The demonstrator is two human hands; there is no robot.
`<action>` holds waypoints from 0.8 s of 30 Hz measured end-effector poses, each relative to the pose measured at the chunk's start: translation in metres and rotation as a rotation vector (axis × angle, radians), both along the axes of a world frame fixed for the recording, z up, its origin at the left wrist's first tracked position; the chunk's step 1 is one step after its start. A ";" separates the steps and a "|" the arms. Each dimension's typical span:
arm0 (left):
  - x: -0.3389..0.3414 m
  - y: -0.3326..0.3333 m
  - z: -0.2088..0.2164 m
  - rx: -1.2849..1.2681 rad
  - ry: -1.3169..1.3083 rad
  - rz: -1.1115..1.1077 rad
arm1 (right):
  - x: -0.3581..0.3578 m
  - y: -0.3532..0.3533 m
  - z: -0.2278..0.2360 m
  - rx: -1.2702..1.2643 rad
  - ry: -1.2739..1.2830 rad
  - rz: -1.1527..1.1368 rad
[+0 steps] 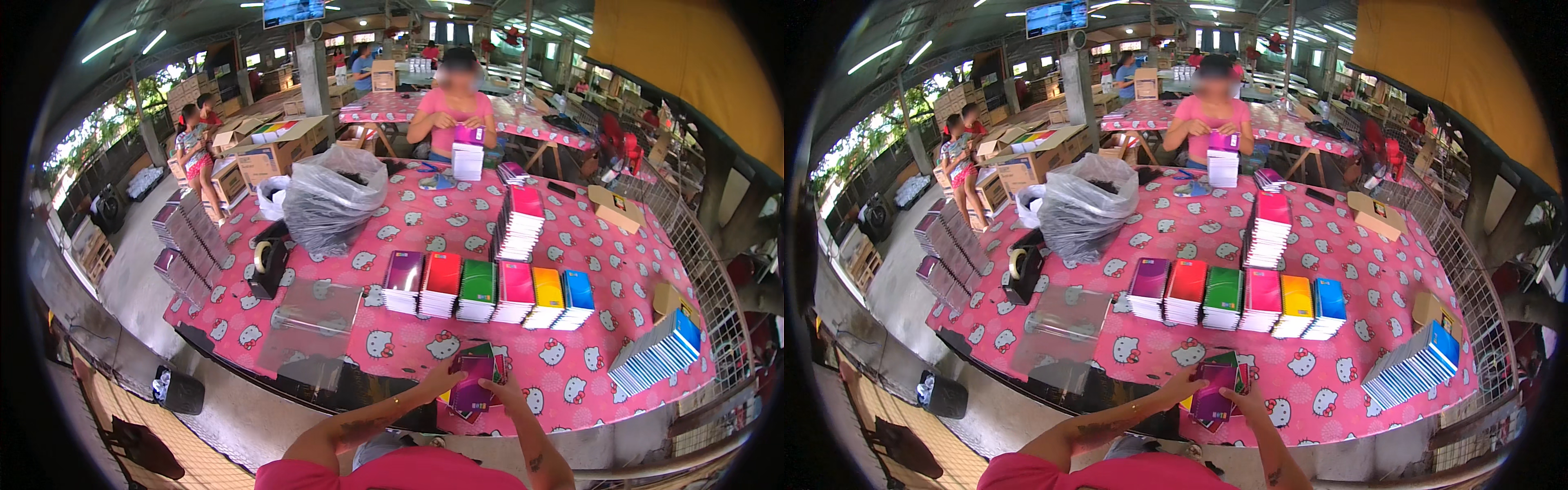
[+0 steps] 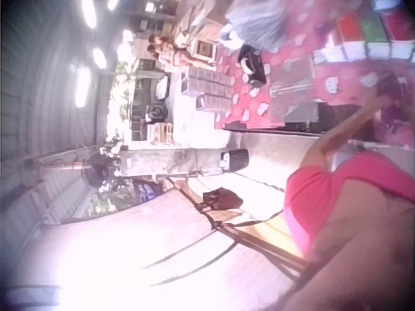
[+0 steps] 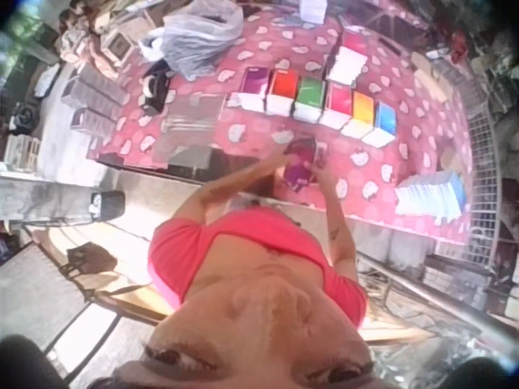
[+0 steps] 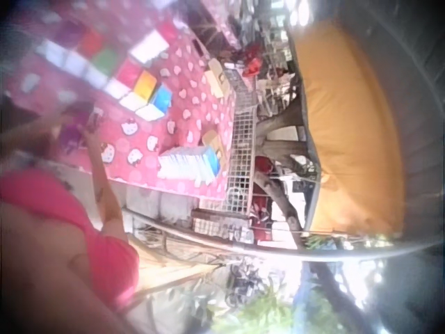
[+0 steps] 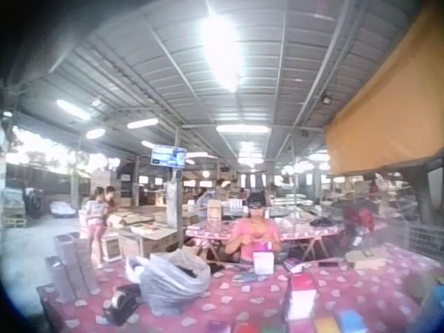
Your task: The person repeatedly picks up small spiral-bound notebooks from a table, places them into clear plastic bags, and seals the bags using a handheld heat sealer. The person stacks the packaged notebooks on the table.
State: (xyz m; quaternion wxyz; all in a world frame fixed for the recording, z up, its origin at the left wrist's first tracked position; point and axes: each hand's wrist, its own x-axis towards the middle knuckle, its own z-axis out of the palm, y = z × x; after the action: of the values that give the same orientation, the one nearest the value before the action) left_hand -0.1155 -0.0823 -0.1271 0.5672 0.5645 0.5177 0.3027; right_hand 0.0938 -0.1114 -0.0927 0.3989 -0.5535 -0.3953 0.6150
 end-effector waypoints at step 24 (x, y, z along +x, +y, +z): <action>-0.368 -0.034 0.054 0.395 -0.378 0.152 | -0.343 0.045 0.033 0.458 0.247 0.511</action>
State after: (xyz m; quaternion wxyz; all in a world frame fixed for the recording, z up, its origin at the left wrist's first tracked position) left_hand -0.4835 -0.1161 -0.0729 0.5082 0.5572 0.3746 0.5394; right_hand -0.2488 -0.0662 -0.0595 0.3906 -0.2550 -0.5971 0.6526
